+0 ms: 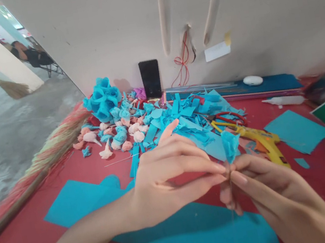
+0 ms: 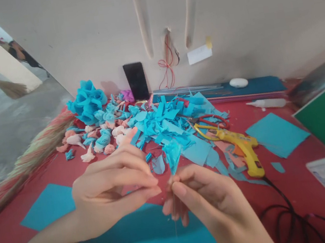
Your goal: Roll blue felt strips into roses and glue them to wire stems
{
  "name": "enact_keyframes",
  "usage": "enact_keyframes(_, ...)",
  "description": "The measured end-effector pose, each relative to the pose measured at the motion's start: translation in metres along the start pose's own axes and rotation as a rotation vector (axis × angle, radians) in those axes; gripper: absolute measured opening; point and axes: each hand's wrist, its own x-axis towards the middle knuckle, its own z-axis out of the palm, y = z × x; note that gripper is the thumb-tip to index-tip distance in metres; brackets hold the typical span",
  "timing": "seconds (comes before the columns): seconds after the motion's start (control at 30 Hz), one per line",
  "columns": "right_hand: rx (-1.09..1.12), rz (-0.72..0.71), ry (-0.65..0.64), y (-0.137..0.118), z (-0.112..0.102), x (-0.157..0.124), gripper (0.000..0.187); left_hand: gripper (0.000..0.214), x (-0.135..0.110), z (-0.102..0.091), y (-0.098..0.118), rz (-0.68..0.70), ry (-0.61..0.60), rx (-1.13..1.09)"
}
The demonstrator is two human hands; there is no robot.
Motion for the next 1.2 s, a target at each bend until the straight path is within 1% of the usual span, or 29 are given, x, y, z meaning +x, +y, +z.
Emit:
enact_keyframes(0.17, -0.010, 0.014, 0.029, -0.001, 0.003, 0.000, 0.017, 0.001, 0.002, -0.002, 0.000, 0.004, -0.008, 0.014)
enact_keyframes(0.33, -0.018, 0.006, 0.011, 0.001, 0.002, -0.002, 0.018, 0.007, 0.002, -0.004, -0.001, 0.003, -0.010, 0.036)
enact_keyframes(0.43, -0.082, -0.034, 0.012, 0.002, 0.000, -0.002, 0.019, 0.011, 0.001, -0.003, -0.002, -0.024, -0.023, 0.055)
enact_keyframes(0.5, -0.181, -0.099, 0.035, 0.002, 0.000, -0.002, 0.018, 0.014, 0.000, -0.002, -0.003, -0.028, -0.026, 0.055)
enact_keyframes(0.57, -0.329, -0.197, 0.085, 0.002, -0.001, -0.002, 0.016, 0.013, 0.000, -0.002, -0.003, -0.012, -0.016, 0.045)
enact_keyframes(0.67, -0.604, -0.355, 0.221, 0.001, -0.001, -0.003, 0.012, 0.012, 0.001, -0.003, -0.003, -0.002, 0.009, 0.030)
enact_keyframes(0.73, -0.780, -0.464, 0.284, 0.001, -0.001, -0.003, 0.009, 0.012, 0.001, -0.003, -0.003, -0.007, 0.023, 0.028)
enact_keyframes(0.87, -1.049, -0.659, 0.318, 0.004, 0.000, -0.003, 0.010, 0.007, 0.002, -0.004, -0.003, -0.013, 0.073, 0.005)
enact_keyframes(1.0, -1.218, -0.758, 0.393, 0.008, -0.001, -0.001, 0.011, 0.012, 0.002, -0.003, -0.003, -0.017, 0.071, -0.021)
enact_keyframes(1.1, -1.273, -0.820, 0.394, 0.010, -0.002, 0.000, 0.011, 0.009, 0.002, -0.001, -0.005, -0.035, 0.071, 0.016)
enact_keyframes(1.17, -1.258, -0.847, 0.373, 0.011, -0.003, 0.001, 0.015, 0.007, 0.002, -0.001, -0.005, -0.060, 0.080, 0.050)
enact_keyframes(1.2, -1.241, -0.869, 0.355, 0.011, -0.003, 0.002, 0.017, 0.007, 0.002, -0.001, -0.006, -0.065, 0.065, 0.060)
